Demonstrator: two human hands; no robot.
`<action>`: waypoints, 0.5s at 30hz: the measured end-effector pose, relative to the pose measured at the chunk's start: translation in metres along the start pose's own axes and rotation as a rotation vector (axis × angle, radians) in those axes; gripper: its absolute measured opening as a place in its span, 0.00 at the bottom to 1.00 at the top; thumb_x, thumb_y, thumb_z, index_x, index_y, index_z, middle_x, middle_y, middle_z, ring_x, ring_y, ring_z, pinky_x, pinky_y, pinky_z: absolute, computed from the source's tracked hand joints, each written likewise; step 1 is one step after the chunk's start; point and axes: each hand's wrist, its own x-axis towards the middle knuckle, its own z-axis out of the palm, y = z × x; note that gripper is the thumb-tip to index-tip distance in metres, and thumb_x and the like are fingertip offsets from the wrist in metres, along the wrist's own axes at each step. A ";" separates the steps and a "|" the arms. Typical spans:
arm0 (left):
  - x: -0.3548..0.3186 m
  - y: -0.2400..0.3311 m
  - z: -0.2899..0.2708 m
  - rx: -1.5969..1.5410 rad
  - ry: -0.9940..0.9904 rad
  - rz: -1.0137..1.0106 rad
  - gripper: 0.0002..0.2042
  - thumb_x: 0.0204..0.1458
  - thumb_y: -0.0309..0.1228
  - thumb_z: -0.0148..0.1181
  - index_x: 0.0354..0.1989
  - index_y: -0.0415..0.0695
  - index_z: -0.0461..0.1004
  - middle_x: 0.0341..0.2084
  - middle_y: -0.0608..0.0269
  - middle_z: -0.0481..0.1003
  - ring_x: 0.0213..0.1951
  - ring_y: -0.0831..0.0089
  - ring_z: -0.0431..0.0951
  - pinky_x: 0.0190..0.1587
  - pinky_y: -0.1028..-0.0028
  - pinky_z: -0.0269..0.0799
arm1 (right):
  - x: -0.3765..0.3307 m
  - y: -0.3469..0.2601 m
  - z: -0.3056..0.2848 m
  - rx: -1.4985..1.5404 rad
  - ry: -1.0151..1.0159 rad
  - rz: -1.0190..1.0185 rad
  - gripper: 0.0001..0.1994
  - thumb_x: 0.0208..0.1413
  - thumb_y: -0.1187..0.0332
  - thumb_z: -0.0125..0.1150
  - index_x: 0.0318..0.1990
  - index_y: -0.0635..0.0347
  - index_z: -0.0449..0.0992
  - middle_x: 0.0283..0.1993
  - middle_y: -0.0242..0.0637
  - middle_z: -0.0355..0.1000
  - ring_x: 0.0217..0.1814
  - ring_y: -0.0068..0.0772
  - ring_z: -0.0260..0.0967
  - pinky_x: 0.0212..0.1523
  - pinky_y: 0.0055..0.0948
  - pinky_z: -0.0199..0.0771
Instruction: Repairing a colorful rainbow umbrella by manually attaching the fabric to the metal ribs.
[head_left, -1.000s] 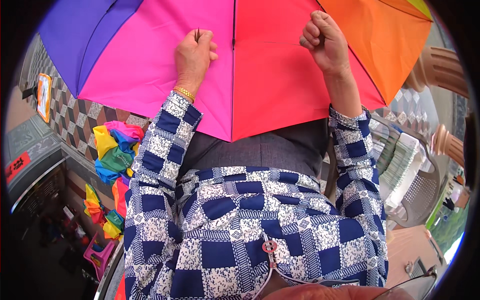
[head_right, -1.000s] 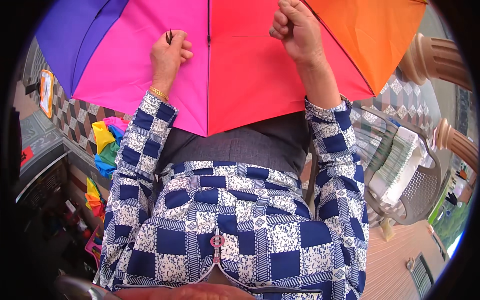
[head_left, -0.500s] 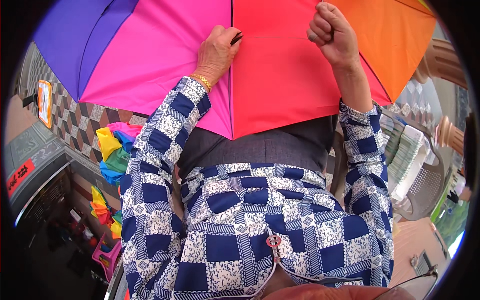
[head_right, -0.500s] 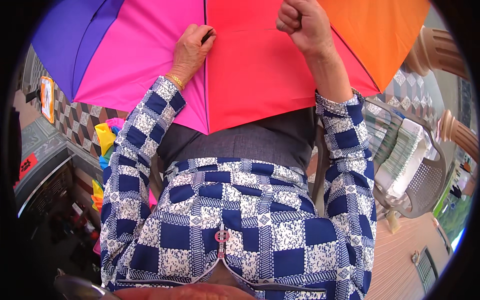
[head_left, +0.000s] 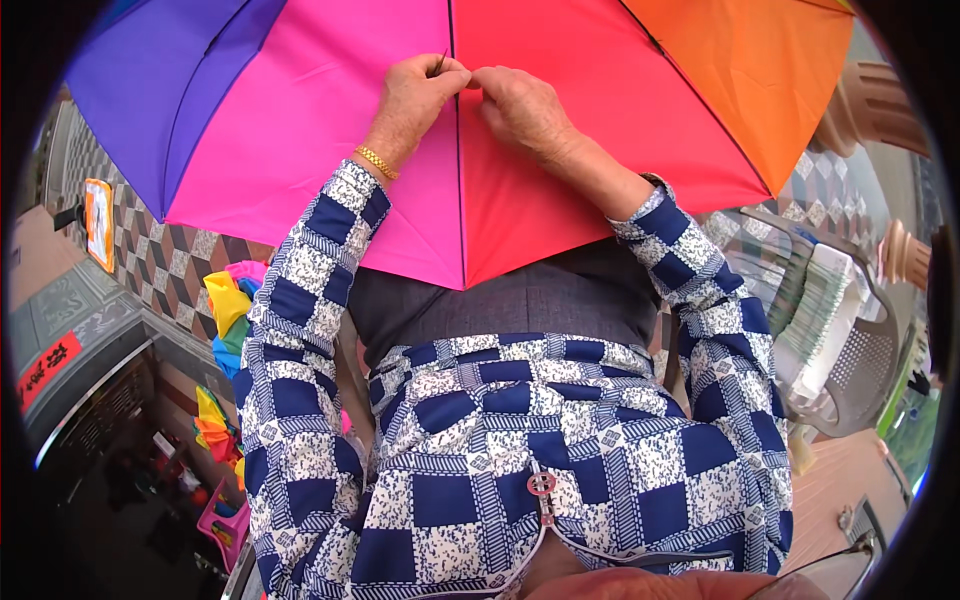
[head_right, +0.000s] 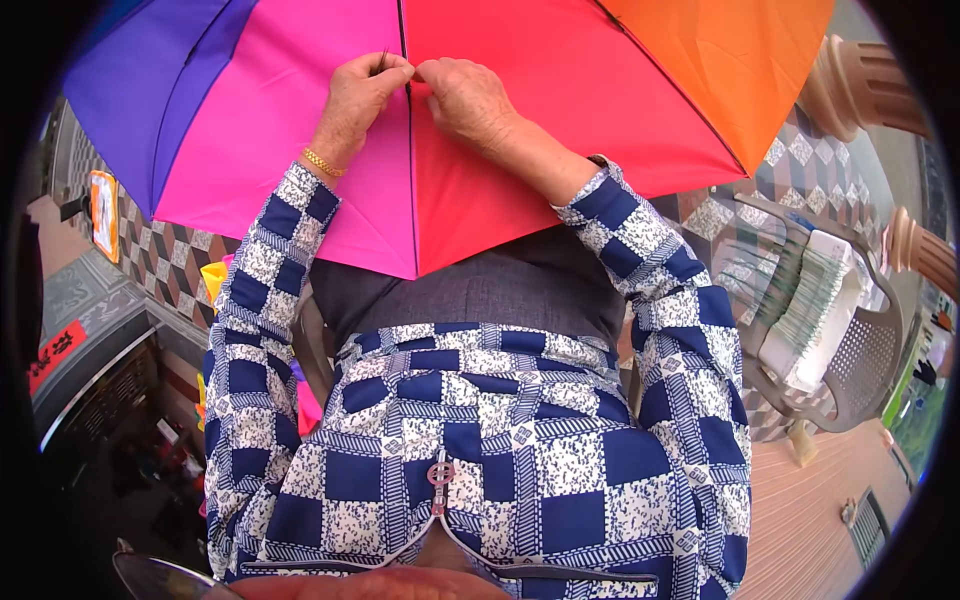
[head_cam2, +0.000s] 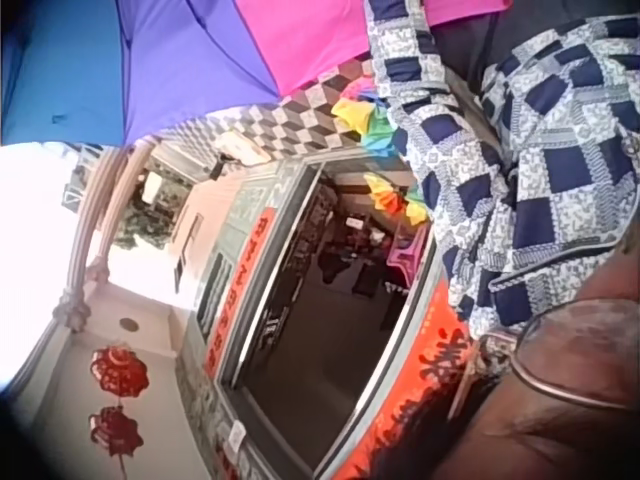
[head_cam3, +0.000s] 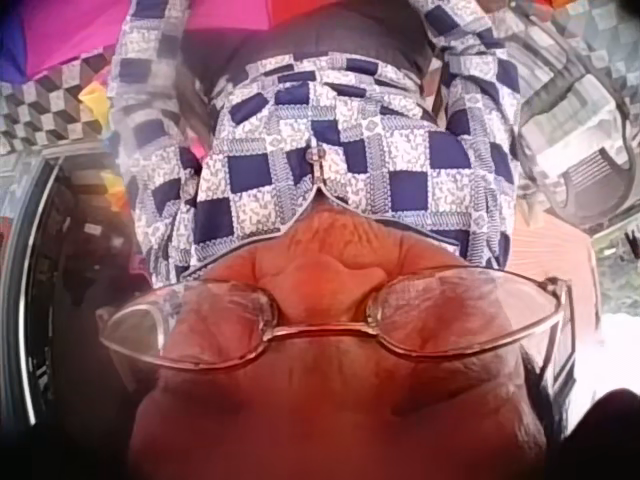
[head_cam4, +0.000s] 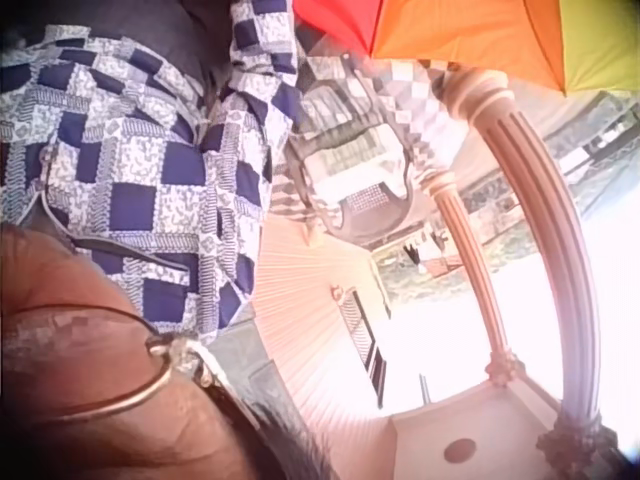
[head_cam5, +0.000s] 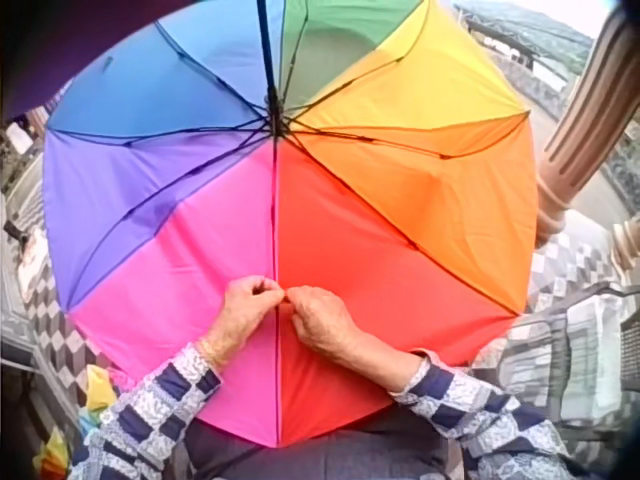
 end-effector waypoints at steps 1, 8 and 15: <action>0.001 0.000 0.000 0.004 -0.001 0.003 0.04 0.49 0.29 0.59 0.29 0.42 0.75 0.19 0.78 0.67 0.19 0.90 0.59 0.21 0.87 0.55 | 0.002 -0.001 0.005 0.023 0.022 0.045 0.04 0.46 0.72 0.55 0.29 0.62 0.73 0.30 0.43 0.71 0.36 0.47 0.70 0.37 0.41 0.70; -0.005 -0.004 0.001 -0.033 0.101 -0.034 0.04 0.49 0.28 0.58 0.28 0.42 0.75 0.17 0.78 0.67 0.16 0.89 0.58 0.17 0.85 0.53 | 0.009 -0.007 0.021 0.241 0.054 0.201 0.07 0.46 0.72 0.55 0.33 0.63 0.74 0.33 0.45 0.72 0.38 0.47 0.70 0.38 0.38 0.70; -0.009 -0.019 -0.004 -0.352 0.129 -0.215 0.03 0.47 0.27 0.58 0.25 0.42 0.72 0.16 0.73 0.67 0.16 0.87 0.62 0.17 0.83 0.54 | 0.003 -0.006 0.029 0.428 0.167 0.322 0.07 0.48 0.74 0.54 0.35 0.63 0.76 0.33 0.39 0.73 0.37 0.33 0.72 0.39 0.29 0.71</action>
